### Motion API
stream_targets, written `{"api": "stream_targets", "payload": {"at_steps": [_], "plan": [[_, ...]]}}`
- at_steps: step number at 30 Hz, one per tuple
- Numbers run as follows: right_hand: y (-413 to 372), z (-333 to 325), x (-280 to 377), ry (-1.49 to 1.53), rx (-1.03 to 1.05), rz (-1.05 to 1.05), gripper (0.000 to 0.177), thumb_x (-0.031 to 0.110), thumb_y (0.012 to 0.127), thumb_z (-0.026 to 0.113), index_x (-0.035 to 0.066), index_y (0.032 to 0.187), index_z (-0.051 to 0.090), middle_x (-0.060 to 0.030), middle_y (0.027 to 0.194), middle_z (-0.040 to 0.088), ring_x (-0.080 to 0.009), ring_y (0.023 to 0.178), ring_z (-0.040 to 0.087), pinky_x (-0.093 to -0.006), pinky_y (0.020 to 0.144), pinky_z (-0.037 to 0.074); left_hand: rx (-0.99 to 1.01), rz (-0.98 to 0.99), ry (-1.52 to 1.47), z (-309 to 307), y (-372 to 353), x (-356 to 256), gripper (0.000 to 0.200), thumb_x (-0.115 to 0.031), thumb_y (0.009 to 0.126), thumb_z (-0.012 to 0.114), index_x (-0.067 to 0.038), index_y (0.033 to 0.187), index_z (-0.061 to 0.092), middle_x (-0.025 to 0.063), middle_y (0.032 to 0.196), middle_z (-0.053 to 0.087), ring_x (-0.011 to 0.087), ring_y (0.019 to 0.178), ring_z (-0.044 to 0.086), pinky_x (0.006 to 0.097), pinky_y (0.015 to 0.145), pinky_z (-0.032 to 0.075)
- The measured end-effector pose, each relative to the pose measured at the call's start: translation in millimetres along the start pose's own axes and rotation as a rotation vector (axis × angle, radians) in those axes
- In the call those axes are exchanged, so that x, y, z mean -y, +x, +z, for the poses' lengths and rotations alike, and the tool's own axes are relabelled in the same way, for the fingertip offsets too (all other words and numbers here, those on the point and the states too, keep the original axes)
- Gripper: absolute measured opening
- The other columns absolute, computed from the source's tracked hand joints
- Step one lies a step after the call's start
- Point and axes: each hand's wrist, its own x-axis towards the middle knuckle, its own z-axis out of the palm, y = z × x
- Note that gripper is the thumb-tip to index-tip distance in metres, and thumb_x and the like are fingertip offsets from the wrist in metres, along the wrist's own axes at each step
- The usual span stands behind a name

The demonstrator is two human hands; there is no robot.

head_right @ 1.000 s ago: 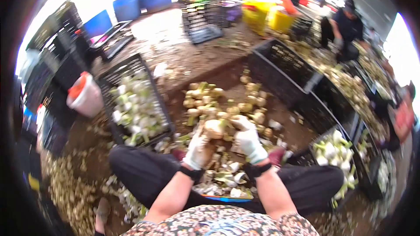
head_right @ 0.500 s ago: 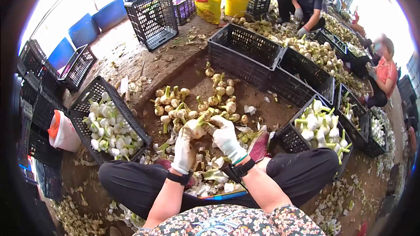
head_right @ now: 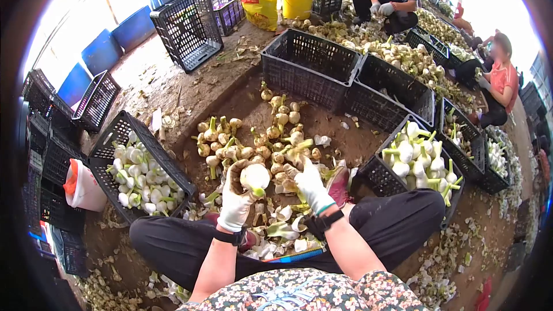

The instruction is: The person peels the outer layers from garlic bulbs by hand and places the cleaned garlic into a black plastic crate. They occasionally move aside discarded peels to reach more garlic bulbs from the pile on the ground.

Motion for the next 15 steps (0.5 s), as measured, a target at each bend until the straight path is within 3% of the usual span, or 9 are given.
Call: {"api": "stream_targets", "payload": {"at_steps": [2, 3, 4, 6, 7, 10, 11, 14, 15], "plan": [[-25, -10, 42, 1.210, 0.462, 0.549, 0.060, 0.031, 0.091, 0.069, -0.001, 0.137, 0.047, -0.0103, 0.129, 0.060, -0.0255, 0.108, 0.063, -0.0406, 0.090, 0.055, 0.006, 0.128, 0.101, -1, 4, 7, 0.082, -0.016, 0.067, 0.090, -0.003, 0.135, 0.046, 0.0077, 0.129, 0.057, 0.0204, 0.118, 0.057, 0.0351, 0.102, 0.048], [-31, -8, 47, 1.323, 0.574, 0.455, 0.056, 0.029, 0.093, 0.067, 0.000, 0.136, 0.047, -0.0102, 0.128, 0.060, -0.0234, 0.109, 0.062, -0.0393, 0.089, 0.056, 0.018, 0.099, 0.176, -5, 4, 11, 0.085, -0.019, 0.067, 0.091, -0.002, 0.137, 0.046, 0.0074, 0.133, 0.054, 0.0208, 0.119, 0.056, 0.0346, 0.104, 0.046], [-33, -4, 51, 1.428, 0.689, 0.348, 0.052, 0.026, 0.095, 0.066, 0.001, 0.136, 0.047, -0.0102, 0.126, 0.060, -0.0213, 0.110, 0.062, -0.0380, 0.088, 0.056, 0.025, 0.229, 0.430, 4, 5, -1, 0.070, -0.018, 0.071, 0.087, -0.001, 0.130, 0.055, 0.0096, 0.132, 0.055, 0.0213, 0.120, 0.055, 0.0321, 0.102, 0.047], [-31, -3, 57, 1.420, 0.580, 0.311, 0.047, 0.021, 0.096, 0.063, 0.002, 0.136, 0.046, -0.0098, 0.125, 0.061, -0.0201, 0.108, 0.063, -0.0350, 0.085, 0.057, 0.000, 0.281, 0.732, -7, 7, -8, 0.061, -0.016, 0.073, 0.085, -0.001, 0.126, 0.059, 0.0126, 0.130, 0.056, 0.0225, 0.119, 0.056, 0.0323, 0.099, 0.047], [-32, -6, 61, 1.331, 0.525, 0.301, 0.050, 0.025, 0.094, 0.066, 0.006, 0.137, 0.047, -0.0085, 0.125, 0.061, -0.0210, 0.106, 0.065, -0.0397, 0.080, 0.059, -0.031, 0.327, 0.871, -8, 8, -13, 0.052, -0.014, 0.075, 0.083, -0.001, 0.121, 0.063, 0.0142, 0.119, 0.064, 0.0226, 0.109, 0.062, 0.0319, 0.092, 0.050], [-32, -6, 62, 1.214, 0.446, 0.284, 0.055, 0.025, 0.090, 0.070, 0.009, 0.137, 0.047, -0.0068, 0.124, 0.061, -0.0210, 0.103, 0.066, -0.0441, 0.073, 0.062, -0.058, 0.195, 0.877, -3, 6, -22, 0.038, -0.010, 0.081, 0.080, 0.002, 0.114, 0.066, 0.0093, 0.105, 0.070, 0.0166, 0.094, 0.067, 0.0281, 0.085, 0.053], [-33, -9, 65, 1.096, 0.428, 0.246, 0.055, 0.024, 0.090, 0.070, 0.009, 0.138, 0.046, -0.0066, 0.123, 0.062, -0.0206, 0.104, 0.066, -0.0443, 0.075, 0.062, -0.080, 0.273, 0.919, -4, 7, -19, 0.030, -0.005, 0.081, 0.077, 0.003, 0.109, 0.069, 0.0096, 0.095, 0.072, 0.0171, 0.083, 0.069, 0.0263, 0.077, 0.054], [-34, -15, 73, 0.897, 0.390, 0.185, 0.056, 0.019, 0.089, 0.070, 0.008, 0.139, 0.046, -0.0065, 0.123, 0.062, -0.0198, 0.103, 0.066, -0.0442, 0.077, 0.062, -0.004, 0.375, 1.080, 1, 6, -29, 0.026, -0.003, 0.080, 0.076, 0.003, 0.106, 0.070, 0.0124, 0.093, 0.072, 0.0189, 0.080, 0.069, 0.0267, 0.076, 0.055], [-36, -18, 77, 0.885, 0.379, 0.198, 0.054, 0.013, 0.088, 0.071, 0.004, 0.137, 0.048, -0.0072, 0.120, 0.063, -0.0163, 0.103, 0.064, -0.0352, 0.081, 0.057, -0.022, 0.448, 1.116, 4, 8, -28, 0.020, -0.001, 0.080, 0.074, 0.003, 0.099, 0.071, 0.0132, 0.088, 0.071, 0.0197, 0.074, 0.069, 0.0275, 0.071, 0.055]]}}
